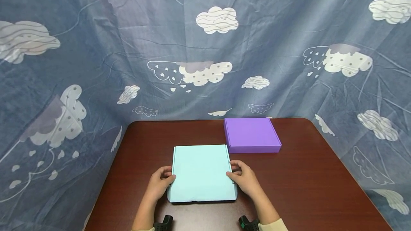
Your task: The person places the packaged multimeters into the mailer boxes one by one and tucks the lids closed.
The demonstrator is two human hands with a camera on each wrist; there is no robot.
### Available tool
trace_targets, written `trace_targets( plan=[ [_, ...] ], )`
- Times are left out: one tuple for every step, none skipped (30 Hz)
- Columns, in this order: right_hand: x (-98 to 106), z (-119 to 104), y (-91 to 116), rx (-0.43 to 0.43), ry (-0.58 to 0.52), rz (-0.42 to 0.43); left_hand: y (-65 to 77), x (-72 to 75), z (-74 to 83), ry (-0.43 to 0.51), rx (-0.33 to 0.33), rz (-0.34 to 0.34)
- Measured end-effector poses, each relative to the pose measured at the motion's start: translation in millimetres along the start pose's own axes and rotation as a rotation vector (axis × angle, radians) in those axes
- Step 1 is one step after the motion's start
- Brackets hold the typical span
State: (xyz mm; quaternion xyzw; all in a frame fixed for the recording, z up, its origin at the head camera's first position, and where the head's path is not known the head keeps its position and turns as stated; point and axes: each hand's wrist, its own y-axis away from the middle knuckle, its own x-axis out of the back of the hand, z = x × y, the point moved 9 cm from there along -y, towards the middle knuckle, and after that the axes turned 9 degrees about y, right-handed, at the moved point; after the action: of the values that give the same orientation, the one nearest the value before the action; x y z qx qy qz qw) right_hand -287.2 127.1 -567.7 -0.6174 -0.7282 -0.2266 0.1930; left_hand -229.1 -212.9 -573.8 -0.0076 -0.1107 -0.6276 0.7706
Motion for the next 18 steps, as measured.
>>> trace_targets(
  plan=[
    [-0.5, 1.0, 0.1, -0.003, -0.004, 0.001, 0.1, -0.5, -1.3, -0.004, -0.004, 0.003],
    [-1.0, 1.9, 0.2, -0.004, -0.004, 0.003, 0.1, -0.9, -2.9, -0.007, -0.005, 0.006],
    [-1.4, 2.5, 0.4, -0.006, -0.004, 0.005, 0.3, -1.2, -4.5, -0.015, -0.006, 0.010],
    [-1.6, 3.0, 0.8, -0.006, -0.001, 0.007, 0.7, -1.5, -5.7, -0.022, -0.005, 0.014],
    [-1.7, 3.4, 1.3, -0.006, 0.007, 0.010, 1.1, -1.8, -7.0, -0.025, -0.003, 0.016],
    [-1.7, 3.5, 2.1, -0.006, 0.018, 0.013, 2.0, -1.8, -7.5, -0.034, -0.001, 0.017],
    [-1.5, 3.5, 3.3, -0.005, 0.034, 0.017, 3.1, -1.7, -7.2, -0.044, -0.002, 0.017],
    [-1.3, 3.1, 4.8, -0.004, 0.053, 0.019, 4.4, -1.2, -6.8, -0.057, 0.001, 0.016],
    [-0.9, 2.9, 6.5, -0.008, 0.068, 0.020, 6.0, -0.3, -5.4, -0.077, -0.001, 0.017],
    [-0.7, 2.7, 8.4, -0.013, 0.087, 0.020, 7.9, 0.9, -3.4, -0.104, -0.002, 0.016],
    [-0.3, 2.1, 10.5, -0.018, 0.107, 0.018, 9.9, 2.1, -1.3, -0.131, -0.003, 0.011],
    [0.2, 1.4, 12.7, -0.022, 0.125, 0.015, 12.0, 3.7, 1.0, -0.162, -0.001, 0.009],
    [0.8, 0.1, 15.2, -0.026, 0.145, 0.011, 13.9, 5.2, 3.0, -0.193, 0.001, 0.006],
    [1.4, -1.9, 17.8, -0.023, 0.167, 0.007, 15.8, 6.7, 5.1, -0.224, 0.004, 0.002],
    [2.1, -3.5, 20.3, -0.026, 0.182, 0.002, 17.5, 7.8, 7.1, -0.255, 0.001, -0.003],
    [2.9, -5.5, 22.8, -0.022, 0.209, 0.000, 18.9, 8.4, 8.6, -0.278, 0.002, -0.011],
    [3.6, -7.4, 25.2, -0.019, 0.232, -0.002, 19.9, 8.9, 9.6, -0.292, 0.002, -0.018],
    [3.8, -8.7, 27.4, -0.018, 0.253, -0.008, 20.6, 9.2, 9.9, -0.304, 0.004, -0.025]
  ],
)
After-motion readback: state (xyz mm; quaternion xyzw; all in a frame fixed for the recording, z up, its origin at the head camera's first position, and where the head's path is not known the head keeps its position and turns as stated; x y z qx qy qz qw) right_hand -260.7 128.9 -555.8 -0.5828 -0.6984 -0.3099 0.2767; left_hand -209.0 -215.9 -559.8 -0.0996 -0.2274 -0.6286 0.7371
